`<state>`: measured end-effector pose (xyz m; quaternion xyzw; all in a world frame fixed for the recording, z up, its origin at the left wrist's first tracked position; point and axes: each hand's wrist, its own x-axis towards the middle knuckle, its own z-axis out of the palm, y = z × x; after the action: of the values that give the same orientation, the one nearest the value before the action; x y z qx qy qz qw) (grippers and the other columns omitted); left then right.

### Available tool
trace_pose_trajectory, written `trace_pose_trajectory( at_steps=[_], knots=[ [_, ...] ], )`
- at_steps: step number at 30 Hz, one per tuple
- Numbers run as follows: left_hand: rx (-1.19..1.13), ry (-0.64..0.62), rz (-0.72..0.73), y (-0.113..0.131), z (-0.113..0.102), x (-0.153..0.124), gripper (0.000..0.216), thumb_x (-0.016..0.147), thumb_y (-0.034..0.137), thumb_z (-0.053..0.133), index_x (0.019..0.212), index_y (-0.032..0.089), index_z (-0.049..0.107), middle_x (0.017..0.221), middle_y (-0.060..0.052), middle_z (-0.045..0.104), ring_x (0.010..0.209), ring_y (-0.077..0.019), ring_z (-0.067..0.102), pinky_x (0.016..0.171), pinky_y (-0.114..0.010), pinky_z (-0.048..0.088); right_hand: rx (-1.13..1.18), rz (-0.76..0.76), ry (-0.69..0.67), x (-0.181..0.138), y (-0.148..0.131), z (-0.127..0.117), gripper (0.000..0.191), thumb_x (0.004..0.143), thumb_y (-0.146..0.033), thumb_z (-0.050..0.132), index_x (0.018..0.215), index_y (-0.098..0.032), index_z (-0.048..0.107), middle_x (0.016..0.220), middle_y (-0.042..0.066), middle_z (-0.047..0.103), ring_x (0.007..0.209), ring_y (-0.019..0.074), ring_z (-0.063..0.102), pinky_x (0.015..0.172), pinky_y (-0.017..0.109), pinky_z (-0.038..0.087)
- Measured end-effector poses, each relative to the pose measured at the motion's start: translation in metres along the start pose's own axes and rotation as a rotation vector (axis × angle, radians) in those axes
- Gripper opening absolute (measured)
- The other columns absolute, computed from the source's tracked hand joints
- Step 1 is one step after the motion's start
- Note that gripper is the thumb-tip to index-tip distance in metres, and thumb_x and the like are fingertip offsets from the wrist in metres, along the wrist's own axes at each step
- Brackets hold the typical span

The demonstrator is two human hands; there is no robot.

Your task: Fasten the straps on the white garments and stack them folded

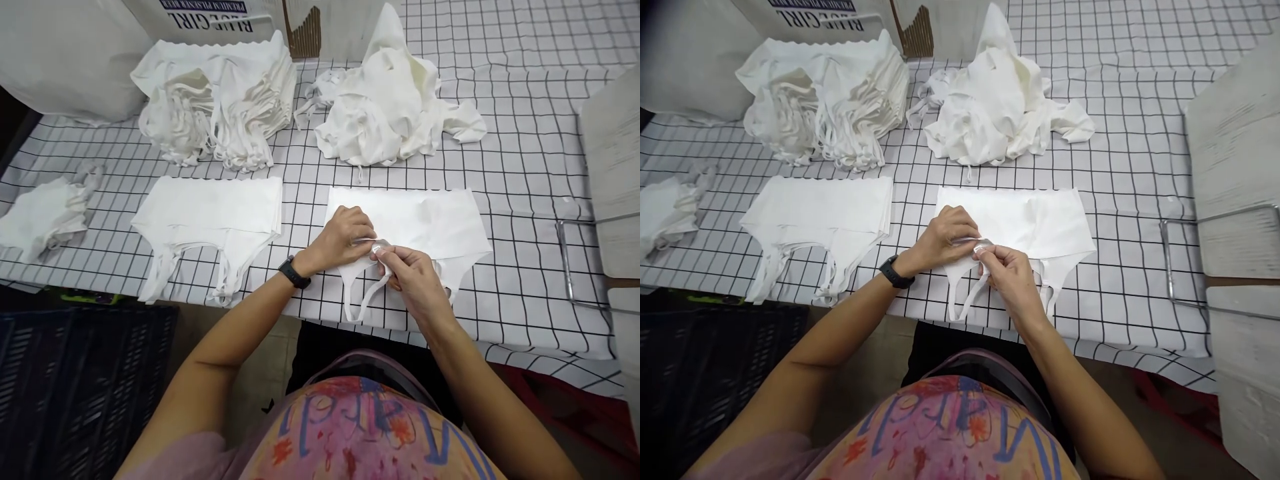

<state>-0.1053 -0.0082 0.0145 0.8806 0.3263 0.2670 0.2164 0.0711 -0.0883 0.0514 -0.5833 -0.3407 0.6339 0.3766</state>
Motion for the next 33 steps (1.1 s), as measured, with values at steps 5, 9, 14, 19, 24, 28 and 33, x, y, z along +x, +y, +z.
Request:
trace_pose_trajectory(
  at_steps=[5,9,14,19,24,28,33],
  knots=[
    [0.071,0.046,0.099,0.002,0.002,-0.001,0.023,0.103,0.033,0.057,0.086,0.02,0.068,0.088,-0.003,0.072,0.09,-0.0194,0.06,0.085,-0.039,0.045,-0.062,0.015,0.009,0.005,-0.007,0.002,0.033,0.083,-0.043,0.075,0.064,-0.017,0.067,0.068,0.0,0.056,0.052,0.0066,0.024,0.046,0.027,0.02],
    [0.106,0.026,0.129,0.005,-0.001,-0.002,0.025,0.104,0.027,0.054,0.082,0.02,0.065,0.086,-0.004,0.07,0.09,-0.0196,0.058,0.083,-0.039,0.044,-0.093,0.027,0.012,0.008,-0.01,0.002,0.028,0.082,-0.039,0.073,0.065,-0.017,0.069,0.069,0.001,0.056,0.052,0.0068,0.025,0.046,0.027,0.02],
    [0.131,-0.018,0.154,0.008,-0.003,-0.003,0.031,0.106,0.026,0.049,0.079,0.02,0.063,0.087,-0.005,0.069,0.092,-0.0209,0.057,0.084,-0.041,0.044,-0.172,0.062,-0.023,0.012,-0.013,-0.001,0.029,0.082,-0.04,0.072,0.064,-0.018,0.067,0.065,0.0,0.054,0.052,0.0078,0.025,0.047,0.028,0.016],
    [0.164,-0.027,0.185,0.008,-0.001,-0.004,0.034,0.106,0.024,0.049,0.074,0.02,0.06,0.084,-0.004,0.068,0.09,-0.0205,0.055,0.086,-0.041,0.045,-0.222,0.058,-0.02,0.014,-0.015,-0.002,0.032,0.081,-0.035,0.072,0.056,-0.019,0.06,0.058,-0.001,0.047,0.053,0.0083,0.027,0.048,0.028,0.019],
    [0.168,-0.029,0.209,0.009,-0.002,-0.004,0.036,0.106,0.021,0.049,0.072,0.02,0.059,0.081,-0.004,0.066,0.089,-0.0198,0.054,0.088,-0.04,0.045,-0.245,0.1,-0.021,0.016,-0.015,-0.004,0.031,0.079,-0.037,0.074,0.056,-0.018,0.063,0.056,-0.002,0.046,0.052,0.0079,0.029,0.047,0.026,0.022],
    [0.153,-0.052,0.207,0.012,-0.004,-0.003,0.039,0.106,0.018,0.046,0.069,0.02,0.058,0.078,-0.004,0.064,0.088,-0.0198,0.054,0.087,-0.039,0.045,-0.268,0.116,-0.038,0.02,-0.015,-0.007,0.028,0.077,-0.038,0.074,0.061,-0.017,0.07,0.056,0.0,0.05,0.051,0.0074,0.029,0.045,0.025,0.02],
    [0.165,-0.072,0.222,0.016,-0.007,-0.002,0.041,0.107,0.015,0.042,0.069,0.02,0.058,0.078,-0.005,0.062,0.09,-0.02,0.053,0.087,-0.038,0.046,-0.225,0.157,-0.07,0.024,-0.018,-0.01,0.027,0.071,-0.039,0.078,0.059,-0.016,0.071,0.048,-0.003,0.044,0.043,0.0044,0.023,0.042,0.025,0.014]
  ],
)
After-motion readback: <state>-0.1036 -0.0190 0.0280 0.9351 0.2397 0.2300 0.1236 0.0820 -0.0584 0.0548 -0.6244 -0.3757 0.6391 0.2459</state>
